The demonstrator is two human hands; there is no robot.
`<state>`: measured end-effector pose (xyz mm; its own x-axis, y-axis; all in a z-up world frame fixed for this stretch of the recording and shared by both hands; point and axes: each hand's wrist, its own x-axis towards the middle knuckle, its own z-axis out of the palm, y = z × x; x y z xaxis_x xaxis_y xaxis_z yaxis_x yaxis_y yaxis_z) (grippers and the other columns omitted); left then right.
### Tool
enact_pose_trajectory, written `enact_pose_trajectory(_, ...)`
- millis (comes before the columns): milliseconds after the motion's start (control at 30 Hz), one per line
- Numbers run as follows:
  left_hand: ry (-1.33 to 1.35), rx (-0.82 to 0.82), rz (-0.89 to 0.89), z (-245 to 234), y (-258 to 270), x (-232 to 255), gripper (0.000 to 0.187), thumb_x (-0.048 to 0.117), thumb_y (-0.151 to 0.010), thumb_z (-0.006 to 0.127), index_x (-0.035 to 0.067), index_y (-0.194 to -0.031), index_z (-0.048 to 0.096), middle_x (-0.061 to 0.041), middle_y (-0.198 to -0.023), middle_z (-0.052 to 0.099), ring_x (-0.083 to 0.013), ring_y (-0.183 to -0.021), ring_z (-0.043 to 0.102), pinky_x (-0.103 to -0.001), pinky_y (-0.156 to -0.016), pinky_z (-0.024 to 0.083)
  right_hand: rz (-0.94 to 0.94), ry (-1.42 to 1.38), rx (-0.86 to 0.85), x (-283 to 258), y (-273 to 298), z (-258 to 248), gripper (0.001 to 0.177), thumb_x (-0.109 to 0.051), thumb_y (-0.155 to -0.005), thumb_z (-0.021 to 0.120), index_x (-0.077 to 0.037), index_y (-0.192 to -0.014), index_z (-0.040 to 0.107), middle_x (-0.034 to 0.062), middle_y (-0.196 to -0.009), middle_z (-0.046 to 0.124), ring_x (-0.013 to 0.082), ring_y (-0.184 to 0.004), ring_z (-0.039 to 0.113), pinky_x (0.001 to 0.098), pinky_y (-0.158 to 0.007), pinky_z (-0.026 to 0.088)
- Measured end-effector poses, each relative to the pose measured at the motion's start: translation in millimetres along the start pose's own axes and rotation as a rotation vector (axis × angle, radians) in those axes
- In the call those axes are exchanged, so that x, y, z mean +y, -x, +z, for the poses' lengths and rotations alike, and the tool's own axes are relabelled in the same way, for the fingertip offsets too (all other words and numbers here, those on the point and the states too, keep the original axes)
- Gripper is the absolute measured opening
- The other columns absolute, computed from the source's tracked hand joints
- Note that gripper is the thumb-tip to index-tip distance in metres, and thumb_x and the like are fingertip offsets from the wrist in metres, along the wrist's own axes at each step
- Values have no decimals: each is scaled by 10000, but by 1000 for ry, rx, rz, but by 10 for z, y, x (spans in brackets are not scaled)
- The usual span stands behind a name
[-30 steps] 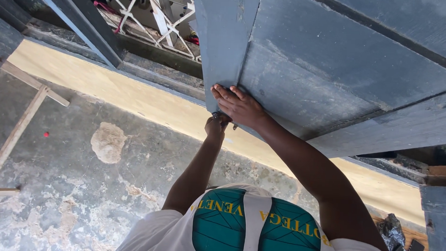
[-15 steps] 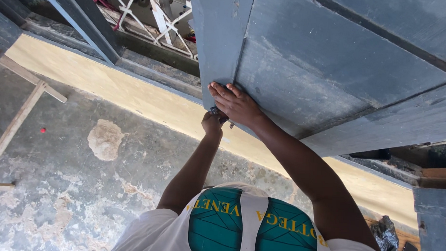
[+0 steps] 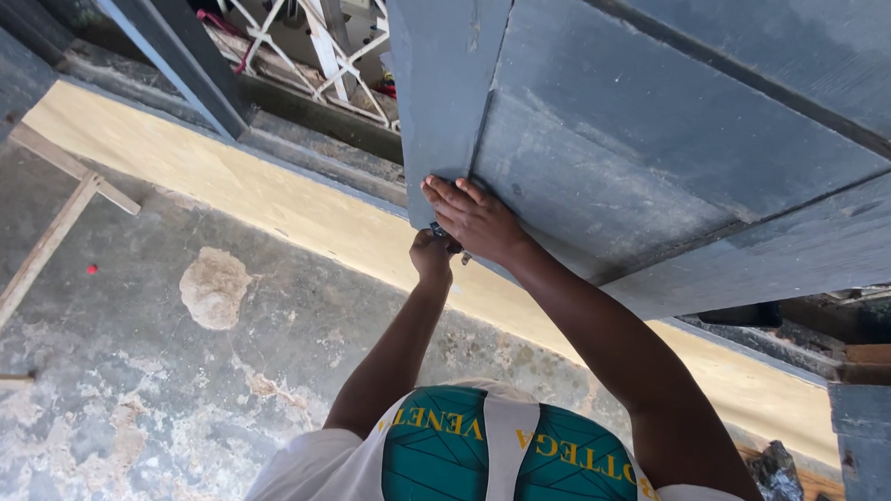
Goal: The person is repairing or adjusting a wooden window shutter using a piece of cloth.
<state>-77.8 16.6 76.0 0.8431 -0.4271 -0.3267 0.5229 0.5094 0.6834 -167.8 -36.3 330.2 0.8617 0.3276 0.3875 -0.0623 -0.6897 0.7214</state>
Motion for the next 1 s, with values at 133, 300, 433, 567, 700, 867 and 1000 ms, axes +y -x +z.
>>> enact_pose_trajectory(133,16,-86,32,-59,-90,-7,179,-177,-864,531,-62,-995,572,-156,-899,642,-268,-740,666,-412,-627,623,37,6,20,-24,10,60,356,-336,-1064,460,-222,-1304,697,-61,-1640,436,126,-1574,248,467,-1317,-1)
enact_pose_trajectory(300,-16,98,-171,-168,-258,-14,280,-179,-795,435,-100,-1019,585,-205,-971,669,-335,-793,740,-521,-744,621,-7,-18,26,8,28,21,353,-335,-1053,459,-207,-1248,724,-31,-1614,471,141,-1549,295,483,-1288,18)
enact_pose_trajectory(433,121,-51,-186,-178,-252,-26,268,-123,-853,423,-101,-1057,597,-212,-1010,682,-334,-868,747,-496,-802,677,19,-33,-1,8,15,47,330,-315,-1039,468,-229,-1227,724,-62,-1619,471,112,-1555,283,463,-1297,10)
enact_pose_trajectory(567,181,-101,-229,-69,-145,112,301,-141,-867,459,-54,-1114,607,-168,-1042,669,-286,-914,702,-441,-816,644,22,-14,53,18,10,19,338,-317,-1049,471,-228,-1248,729,-45,-1608,473,131,-1555,292,460,-1293,29)
enact_pose_trajectory(700,193,-19,-215,-54,-133,141,315,-141,-821,420,-52,-1065,599,-165,-1022,658,-306,-911,711,-492,-813,673,-35,-149,-5,108,60,13,289,-297,-1034,543,-223,-1241,732,-31,-1615,480,145,-1552,326,430,-1291,126)
enact_pose_trajectory(867,164,91,-182,11,-148,138,231,-138,-857,491,-33,-1016,622,-154,-1014,651,-297,-901,699,-472,-781,662,47,-107,75,265,64,-159,246,-300,-1042,595,-225,-1220,748,-47,-1615,493,140,-1525,365,407,-1265,221)
enact_pose_trajectory(1000,-184,5,231,121,107,120,124,-146,-892,584,-42,-930,641,-148,-871,676,-222,-763,630,-339,-638,556,260,-34,202,287,86,-371,151,-269,-1101,617,-218,-1148,751,-27,-1602,489,143,-1491,380,440,-1212,260)
